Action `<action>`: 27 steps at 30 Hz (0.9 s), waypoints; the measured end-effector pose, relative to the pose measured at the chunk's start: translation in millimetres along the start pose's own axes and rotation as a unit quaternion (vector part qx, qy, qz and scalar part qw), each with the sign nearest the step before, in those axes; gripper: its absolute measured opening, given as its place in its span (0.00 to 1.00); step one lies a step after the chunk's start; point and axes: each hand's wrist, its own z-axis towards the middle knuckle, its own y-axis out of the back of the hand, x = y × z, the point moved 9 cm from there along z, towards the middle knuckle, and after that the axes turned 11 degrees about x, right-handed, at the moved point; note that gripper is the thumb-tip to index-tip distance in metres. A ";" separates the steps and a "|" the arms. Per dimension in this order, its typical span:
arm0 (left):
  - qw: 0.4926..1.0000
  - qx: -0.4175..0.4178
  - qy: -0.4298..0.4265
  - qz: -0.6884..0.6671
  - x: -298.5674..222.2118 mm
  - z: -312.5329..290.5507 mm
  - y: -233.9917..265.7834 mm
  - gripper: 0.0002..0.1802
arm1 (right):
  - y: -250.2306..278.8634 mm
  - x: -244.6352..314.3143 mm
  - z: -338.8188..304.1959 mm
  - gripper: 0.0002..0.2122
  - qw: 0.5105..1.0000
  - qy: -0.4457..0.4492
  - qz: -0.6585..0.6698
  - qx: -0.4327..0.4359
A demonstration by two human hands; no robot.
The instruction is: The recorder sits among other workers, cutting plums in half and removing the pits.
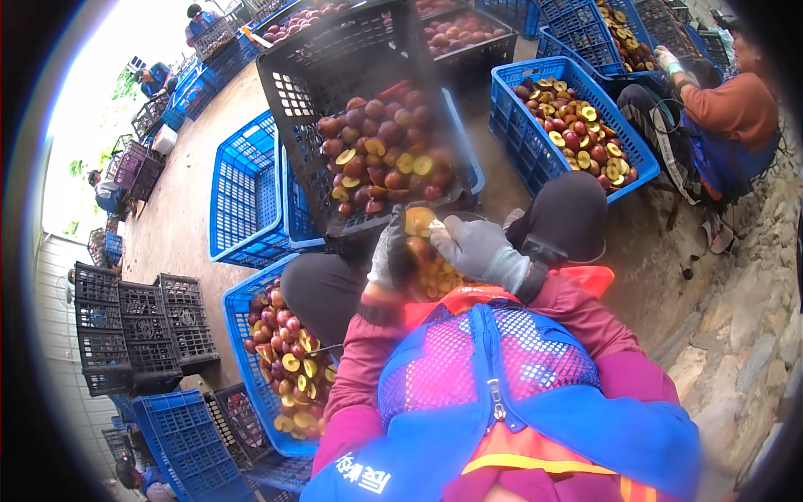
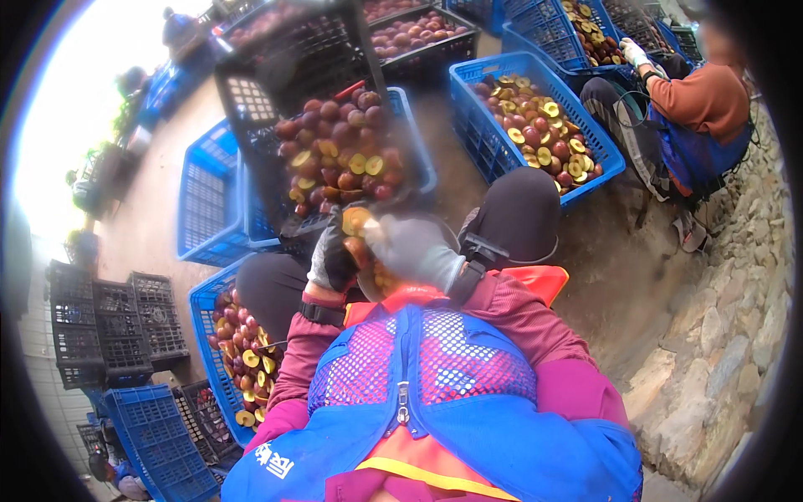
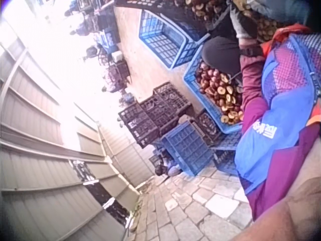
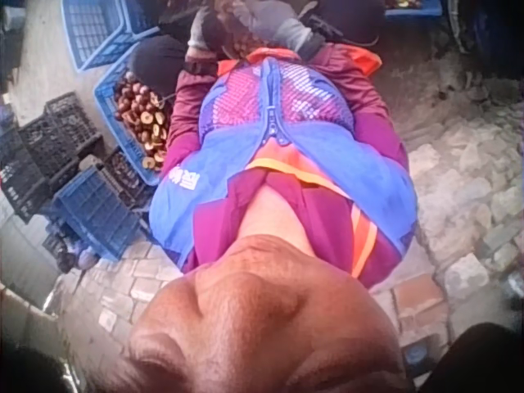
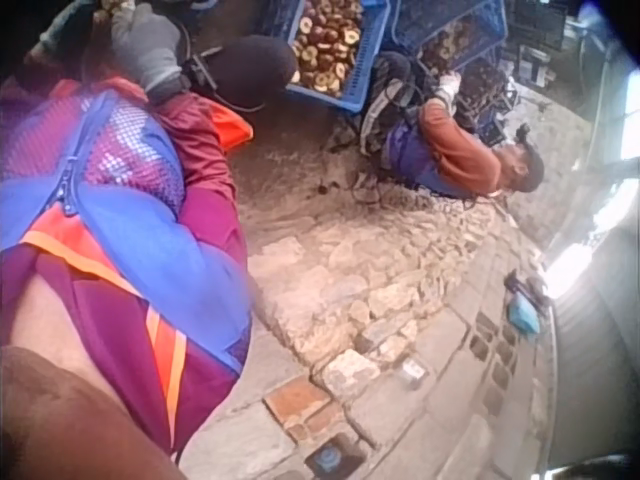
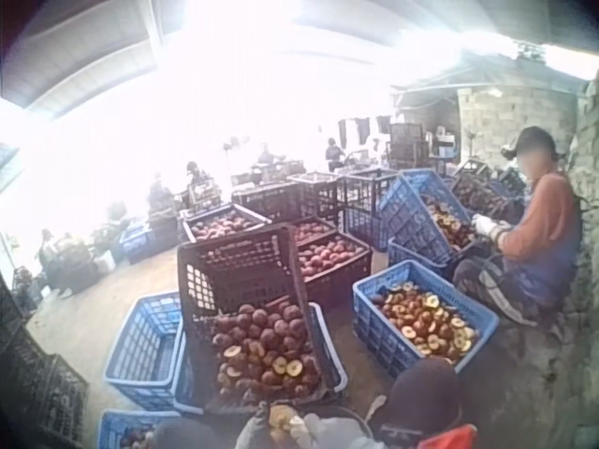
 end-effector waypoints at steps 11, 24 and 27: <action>0.994 -0.033 0.100 -0.010 3.5 -10.5 -7.9 0.22 | -9.3 12.3 -12.0 0.19 0.997 0.018 -0.072 0.027; 0.986 0.074 0.151 0.024 18.1 2.0 -21.8 0.28 | -102.6 -47.4 -30.4 0.16 0.854 -0.123 0.400 0.309; 0.947 0.142 -0.159 0.240 1.3 -2.8 -25.8 0.21 | -122.6 -47.5 -43.5 0.18 0.693 -0.202 0.635 0.276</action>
